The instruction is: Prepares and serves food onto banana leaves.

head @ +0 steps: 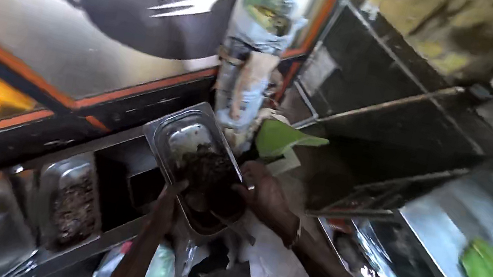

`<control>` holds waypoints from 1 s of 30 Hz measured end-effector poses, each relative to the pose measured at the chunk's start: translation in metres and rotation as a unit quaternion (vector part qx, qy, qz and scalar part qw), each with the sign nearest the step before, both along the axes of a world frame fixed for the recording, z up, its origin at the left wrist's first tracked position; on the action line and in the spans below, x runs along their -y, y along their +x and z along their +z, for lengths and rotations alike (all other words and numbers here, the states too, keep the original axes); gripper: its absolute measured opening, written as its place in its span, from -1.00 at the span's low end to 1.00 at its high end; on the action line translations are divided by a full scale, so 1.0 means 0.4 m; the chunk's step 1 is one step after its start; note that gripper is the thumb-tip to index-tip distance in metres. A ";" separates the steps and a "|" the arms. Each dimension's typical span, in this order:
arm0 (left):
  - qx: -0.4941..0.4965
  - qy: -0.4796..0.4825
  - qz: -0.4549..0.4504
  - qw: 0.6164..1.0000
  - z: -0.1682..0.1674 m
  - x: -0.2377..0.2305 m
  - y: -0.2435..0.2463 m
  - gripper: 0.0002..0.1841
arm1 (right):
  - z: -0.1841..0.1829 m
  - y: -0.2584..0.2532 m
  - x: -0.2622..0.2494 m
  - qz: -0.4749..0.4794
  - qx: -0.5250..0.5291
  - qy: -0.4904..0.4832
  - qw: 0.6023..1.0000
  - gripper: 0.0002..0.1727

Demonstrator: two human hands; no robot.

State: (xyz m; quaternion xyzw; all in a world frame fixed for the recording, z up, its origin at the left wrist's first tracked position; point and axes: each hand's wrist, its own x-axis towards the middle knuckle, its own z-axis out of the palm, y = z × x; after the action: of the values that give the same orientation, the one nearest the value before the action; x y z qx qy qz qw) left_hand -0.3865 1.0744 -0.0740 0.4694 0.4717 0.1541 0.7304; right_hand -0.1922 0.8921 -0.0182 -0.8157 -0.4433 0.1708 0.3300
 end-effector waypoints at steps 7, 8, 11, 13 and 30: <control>0.098 0.013 -0.169 0.981 -0.006 0.422 0.331 -0.56 | -0.079 -0.118 0.499 -0.153 0.089 -0.171 0.969 -0.57; 0.093 0.015 -0.195 0.976 0.000 0.492 0.364 -0.53 | -0.081 -0.120 0.570 -0.195 0.076 -0.159 0.965 -0.60; 0.081 0.011 -0.261 0.962 0.013 0.710 0.437 -0.56 | -0.037 -0.138 0.815 -0.288 0.021 -0.121 0.950 -0.60; 0.078 0.005 -0.300 0.951 0.015 0.847 0.474 -0.56 | -0.024 -0.146 0.983 -0.353 0.073 -0.073 0.930 -0.62; 0.039 0.001 -0.457 0.889 0.035 1.526 0.665 -0.39 | -0.061 -0.139 1.576 -0.425 -0.088 -0.115 0.893 -0.68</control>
State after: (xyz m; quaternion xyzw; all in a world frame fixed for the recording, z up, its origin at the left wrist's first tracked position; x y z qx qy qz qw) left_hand -0.1205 0.4638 -0.0598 0.6276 0.1762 -0.1779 0.7372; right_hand -0.2477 0.2615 -0.0427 -0.9403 -0.0007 0.1351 0.3123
